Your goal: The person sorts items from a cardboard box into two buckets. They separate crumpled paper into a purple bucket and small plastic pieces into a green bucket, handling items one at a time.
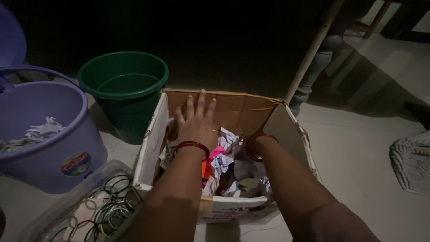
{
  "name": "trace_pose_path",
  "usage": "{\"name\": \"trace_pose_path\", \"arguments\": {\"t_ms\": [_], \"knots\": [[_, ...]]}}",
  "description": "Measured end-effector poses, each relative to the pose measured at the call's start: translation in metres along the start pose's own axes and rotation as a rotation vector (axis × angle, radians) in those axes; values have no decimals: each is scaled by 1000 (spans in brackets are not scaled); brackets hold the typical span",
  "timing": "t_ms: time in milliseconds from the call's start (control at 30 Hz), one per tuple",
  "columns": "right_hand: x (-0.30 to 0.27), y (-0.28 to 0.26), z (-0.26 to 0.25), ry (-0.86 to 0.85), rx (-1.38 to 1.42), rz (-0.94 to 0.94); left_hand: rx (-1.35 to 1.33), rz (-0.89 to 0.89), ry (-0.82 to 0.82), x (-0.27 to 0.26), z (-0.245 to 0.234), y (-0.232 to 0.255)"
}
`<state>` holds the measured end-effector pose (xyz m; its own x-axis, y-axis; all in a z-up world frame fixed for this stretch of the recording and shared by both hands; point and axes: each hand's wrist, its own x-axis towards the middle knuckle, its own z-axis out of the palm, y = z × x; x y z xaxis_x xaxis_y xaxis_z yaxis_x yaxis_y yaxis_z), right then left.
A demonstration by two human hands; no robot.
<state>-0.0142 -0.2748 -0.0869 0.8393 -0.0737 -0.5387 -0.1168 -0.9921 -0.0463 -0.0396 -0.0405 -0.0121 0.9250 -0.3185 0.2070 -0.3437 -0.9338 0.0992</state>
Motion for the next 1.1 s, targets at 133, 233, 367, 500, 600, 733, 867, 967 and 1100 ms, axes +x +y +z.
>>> {"name": "trace_pose_path", "arguments": {"t_ms": [133,233,367,500,600,733,867,967,1100], "knots": [[9,7,5,33,11,-7,-4,6,-21,-2,-2,-1],[23,14,12,78,32,-18,-26,5,-45,-3,-4,-2],[50,26,24,184,92,-54,-29,1,22,-6,-6,1],[77,27,33,422,355,-88,-77,-18,-64,-7,-7,2],[82,22,25,433,92,43,-78,-17,-19,-5,-4,3],[61,10,8,567,227,43,-149,56,190,-4,0,2],[30,-8,-2,719,389,94,-227,104,189,-8,0,1],[12,-17,-7,768,489,56,-271,77,112,-11,-3,0],[-1,-25,-12,662,555,116,-282,66,108,-11,-1,1]]}}
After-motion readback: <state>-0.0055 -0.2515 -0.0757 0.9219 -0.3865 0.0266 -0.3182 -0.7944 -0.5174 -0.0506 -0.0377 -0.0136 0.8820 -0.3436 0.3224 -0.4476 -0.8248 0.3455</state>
